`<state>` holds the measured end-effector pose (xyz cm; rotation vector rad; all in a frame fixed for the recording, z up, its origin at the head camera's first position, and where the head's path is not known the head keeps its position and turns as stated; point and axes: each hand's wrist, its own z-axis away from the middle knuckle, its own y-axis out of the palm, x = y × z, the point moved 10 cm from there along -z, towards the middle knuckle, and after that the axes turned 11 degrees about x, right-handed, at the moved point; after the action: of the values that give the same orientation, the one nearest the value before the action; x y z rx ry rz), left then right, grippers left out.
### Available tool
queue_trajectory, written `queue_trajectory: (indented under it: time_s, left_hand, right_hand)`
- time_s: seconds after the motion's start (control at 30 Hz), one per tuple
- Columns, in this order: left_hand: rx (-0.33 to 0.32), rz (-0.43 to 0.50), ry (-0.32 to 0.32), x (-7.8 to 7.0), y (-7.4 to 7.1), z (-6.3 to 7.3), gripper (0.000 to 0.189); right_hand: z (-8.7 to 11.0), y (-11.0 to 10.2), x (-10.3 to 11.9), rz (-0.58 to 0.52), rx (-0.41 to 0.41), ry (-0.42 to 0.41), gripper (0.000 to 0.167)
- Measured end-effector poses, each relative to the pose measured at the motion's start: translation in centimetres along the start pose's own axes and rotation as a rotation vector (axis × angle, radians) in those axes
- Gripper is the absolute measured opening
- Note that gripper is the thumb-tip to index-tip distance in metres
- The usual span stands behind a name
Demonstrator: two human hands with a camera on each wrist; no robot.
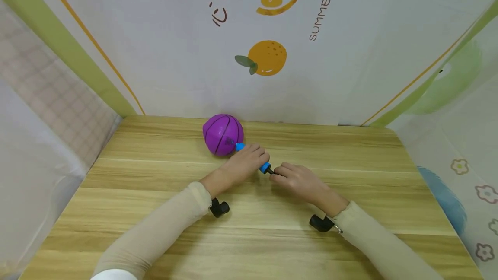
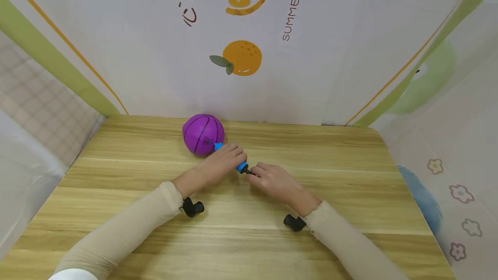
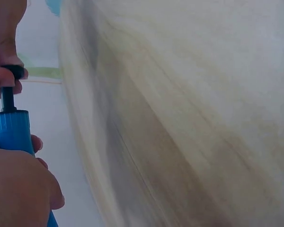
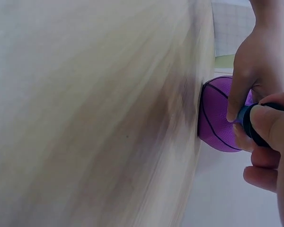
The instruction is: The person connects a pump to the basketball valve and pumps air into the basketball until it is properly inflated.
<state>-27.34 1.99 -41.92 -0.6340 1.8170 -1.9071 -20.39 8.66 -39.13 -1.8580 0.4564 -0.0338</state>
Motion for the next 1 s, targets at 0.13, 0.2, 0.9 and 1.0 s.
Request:
queue_trajectory:
  time_s: [0.13,0.2,0.9,1.0]
  left_hand:
    - [-0.015,-0.004,0.021,0.0,0.0,0.0,0.017]
    - [-0.020,-0.013,0.023,-0.1,-0.1,0.0,0.016]
    - [0.000,-0.024,-0.007,0.4,0.1,0.1,0.021]
    - [-0.004,-0.025,0.000,0.1,0.1,-0.1,0.019]
  right_hand:
    - [0.8,-0.6,0.3,-0.032,0.001,-0.008,0.046]
    - [1.5,-1.0,0.6,-0.051,0.004,-0.011,0.045]
    - [5.3,-3.1,1.7,-0.096,0.024,0.013,0.043]
    - [4.7,-2.9,1.3,-0.102,0.031,0.024,0.044]
